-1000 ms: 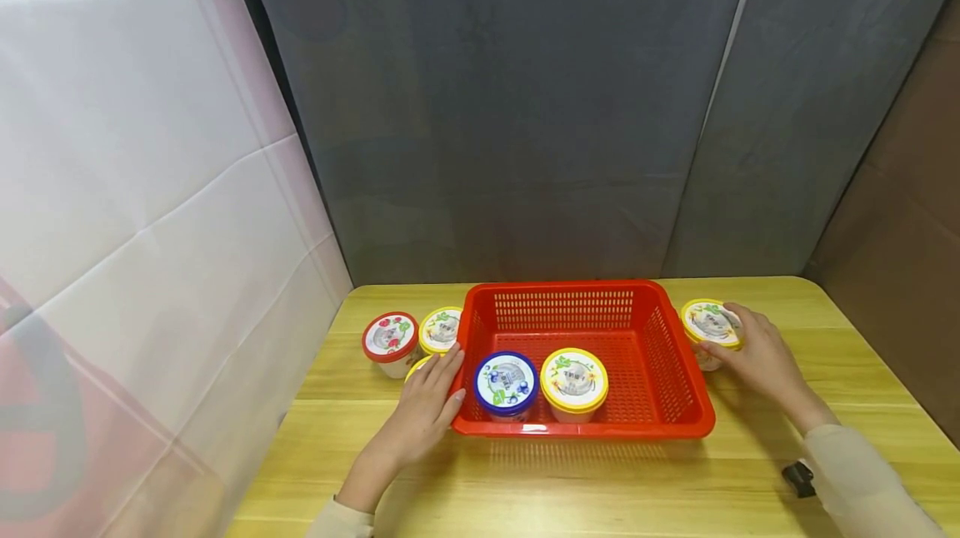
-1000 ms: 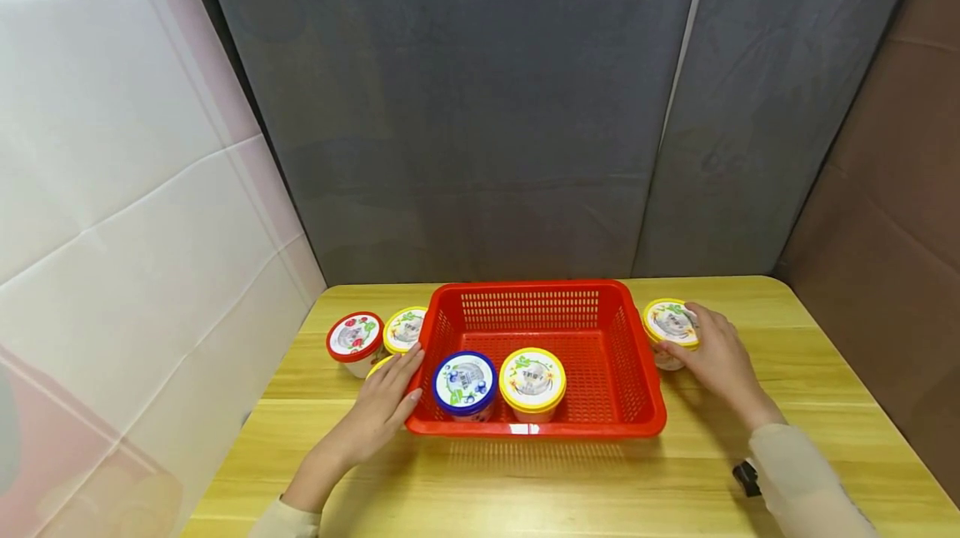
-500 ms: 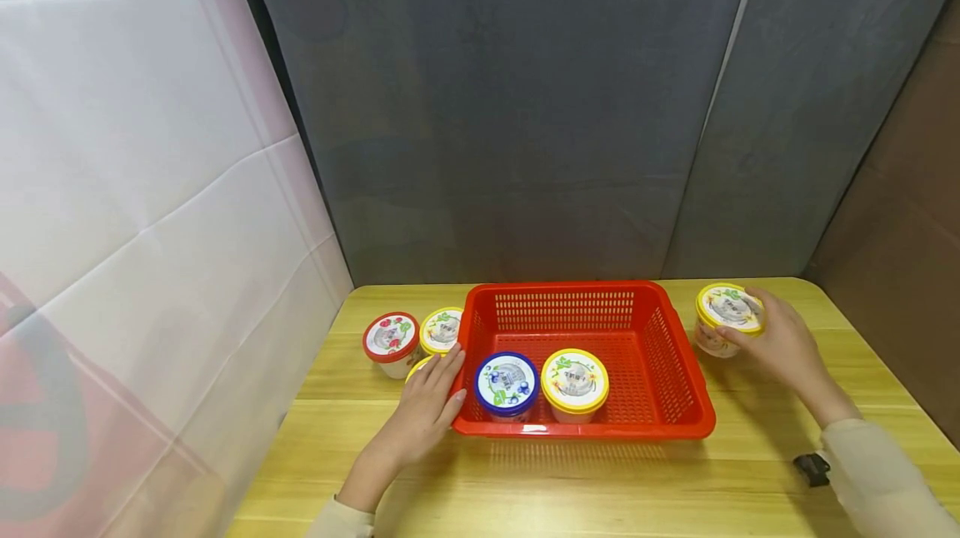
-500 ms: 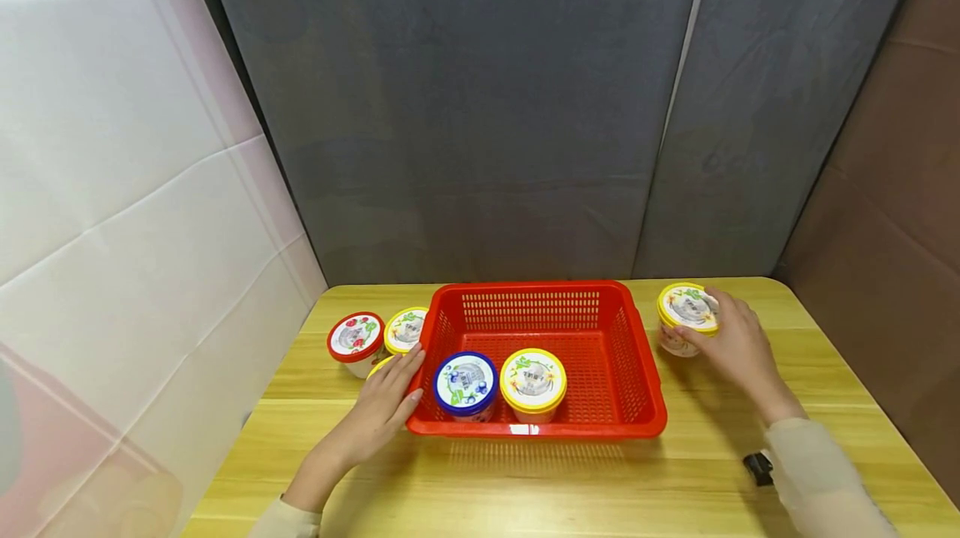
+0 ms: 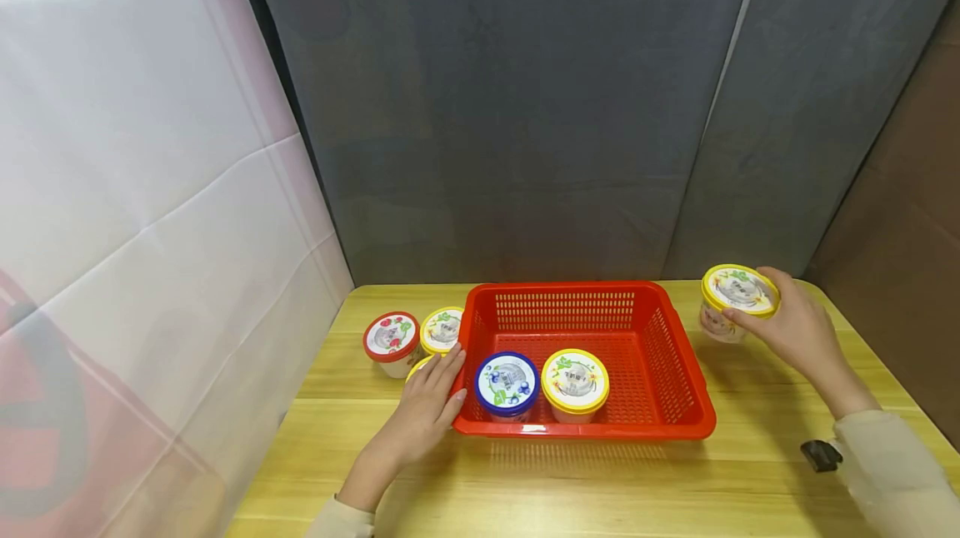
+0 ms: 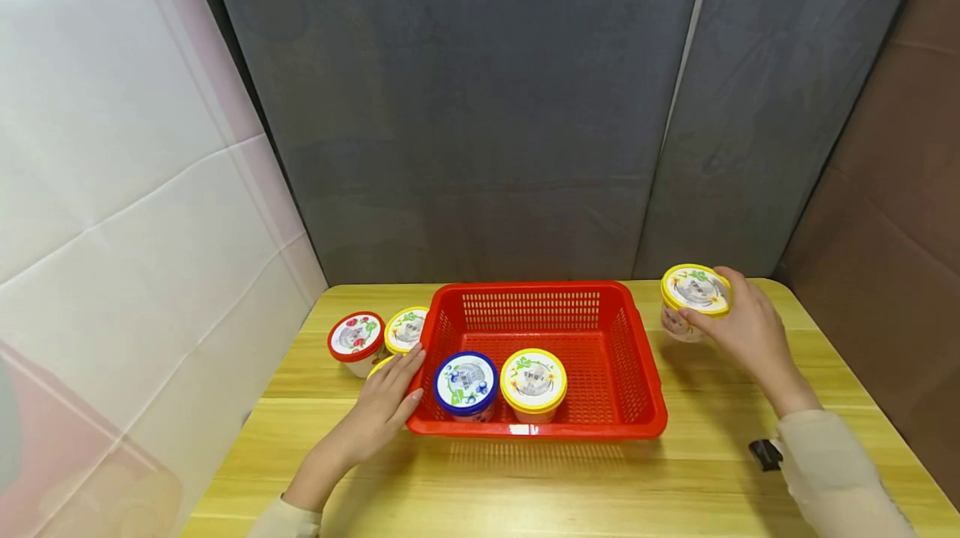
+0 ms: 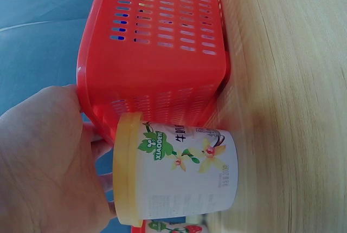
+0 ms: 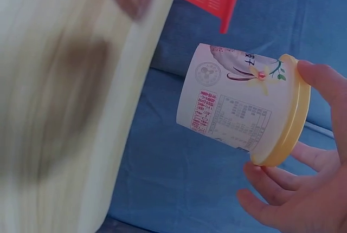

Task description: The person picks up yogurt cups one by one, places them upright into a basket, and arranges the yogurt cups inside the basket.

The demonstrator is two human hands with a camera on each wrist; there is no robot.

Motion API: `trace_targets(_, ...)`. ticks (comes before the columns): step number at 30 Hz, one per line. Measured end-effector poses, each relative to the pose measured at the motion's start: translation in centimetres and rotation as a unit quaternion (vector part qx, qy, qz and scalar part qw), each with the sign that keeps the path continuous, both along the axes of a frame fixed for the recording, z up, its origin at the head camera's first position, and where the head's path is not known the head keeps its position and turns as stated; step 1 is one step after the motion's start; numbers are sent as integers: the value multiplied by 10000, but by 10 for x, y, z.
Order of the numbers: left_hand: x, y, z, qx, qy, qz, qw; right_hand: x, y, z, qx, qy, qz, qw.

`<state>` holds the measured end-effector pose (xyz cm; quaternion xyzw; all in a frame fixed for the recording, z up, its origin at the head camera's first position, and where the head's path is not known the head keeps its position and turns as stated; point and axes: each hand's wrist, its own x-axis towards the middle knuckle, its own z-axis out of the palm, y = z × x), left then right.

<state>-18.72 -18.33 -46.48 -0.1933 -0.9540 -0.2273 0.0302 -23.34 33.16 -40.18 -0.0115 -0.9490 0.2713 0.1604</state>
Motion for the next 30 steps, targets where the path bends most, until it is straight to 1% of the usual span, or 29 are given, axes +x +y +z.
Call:
trace_targets(8,0,0,-1,-21,-51,28,10000,3,-9,17,-186,257,102,9994)
trace_targets(17,-1,-1,-1,3,-34,42,10000,11,-34,34,-289,450,324,9980)
trace_targets(25,-1,0,-1,18,25,33,10000,18,-55,40,-454,430,625,9961)
trace_targets(30,0,0,-2,23,283,-30,9996,21,-66,39,-470,355,850,9946)
